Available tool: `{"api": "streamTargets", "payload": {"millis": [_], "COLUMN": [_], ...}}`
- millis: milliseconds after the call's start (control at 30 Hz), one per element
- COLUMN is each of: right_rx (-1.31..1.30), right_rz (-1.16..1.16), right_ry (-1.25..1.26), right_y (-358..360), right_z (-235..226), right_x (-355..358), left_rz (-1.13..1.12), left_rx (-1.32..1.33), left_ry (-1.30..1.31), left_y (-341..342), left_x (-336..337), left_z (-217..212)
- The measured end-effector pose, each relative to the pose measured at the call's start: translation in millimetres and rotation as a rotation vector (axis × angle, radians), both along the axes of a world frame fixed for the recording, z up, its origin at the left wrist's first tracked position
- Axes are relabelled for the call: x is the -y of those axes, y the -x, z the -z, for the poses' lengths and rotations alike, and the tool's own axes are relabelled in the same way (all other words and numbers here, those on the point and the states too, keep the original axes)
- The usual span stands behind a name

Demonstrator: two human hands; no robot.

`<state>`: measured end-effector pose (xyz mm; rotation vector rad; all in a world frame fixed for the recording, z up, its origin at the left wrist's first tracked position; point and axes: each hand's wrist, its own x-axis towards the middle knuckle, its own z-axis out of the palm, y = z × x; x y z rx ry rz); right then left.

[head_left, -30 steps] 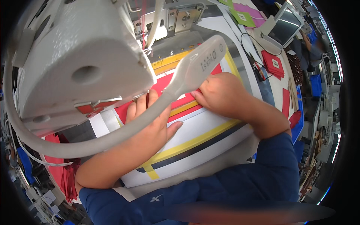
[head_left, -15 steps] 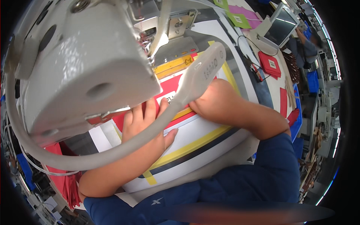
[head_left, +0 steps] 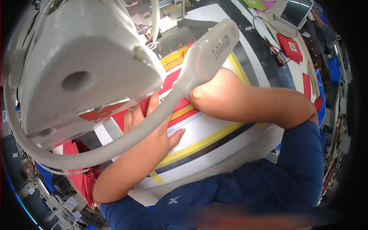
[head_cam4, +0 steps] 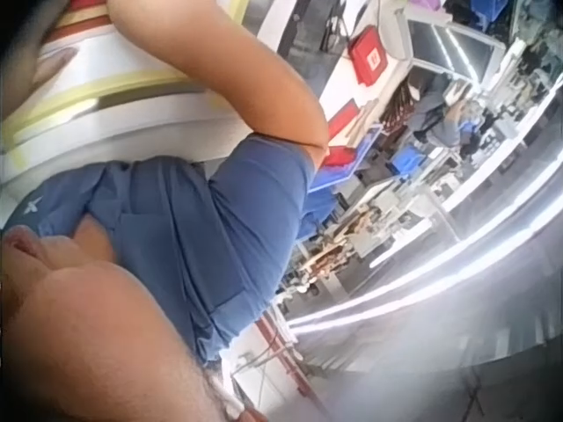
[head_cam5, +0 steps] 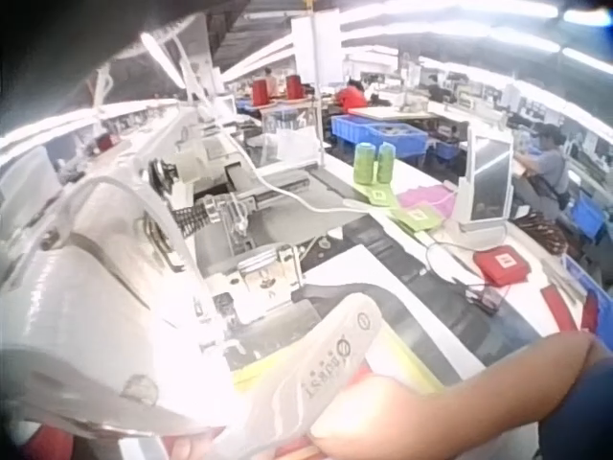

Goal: Assembling leather product components using an industrial sewing machine template.

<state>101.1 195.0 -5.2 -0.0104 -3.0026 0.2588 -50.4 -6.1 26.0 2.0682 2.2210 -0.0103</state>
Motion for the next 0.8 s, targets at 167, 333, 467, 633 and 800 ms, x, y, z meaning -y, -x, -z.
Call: {"api": "streamTargets", "payload": {"millis": [167, 333, 467, 633, 800], "right_rx": [0.040, 0.091, 0.153, 0.143, 0.107], "right_rz": [-0.030, -0.059, -0.086, -0.099, -0.091], "right_ry": [-0.058, -0.064, -0.027, -0.040, 0.019], "right_y": [12, 17, 24, 26, 23], "right_z": [-4, -5, -2, -1, 8], "right_x": [13, 18, 22, 27, 27], "left_rz": [-0.011, -0.050, -0.063, -0.092, -0.112], "left_rx": [-0.040, -0.007, -0.054, -0.015, 0.072], "left_ry": [0.083, 0.127, 0.145, 0.186, 0.086], "left_y": [6, 9, 14, 16, 22], "left_x": [10, 14, 17, 16, 10], "left_z": [-7, -2, -3, -10, 4]}}
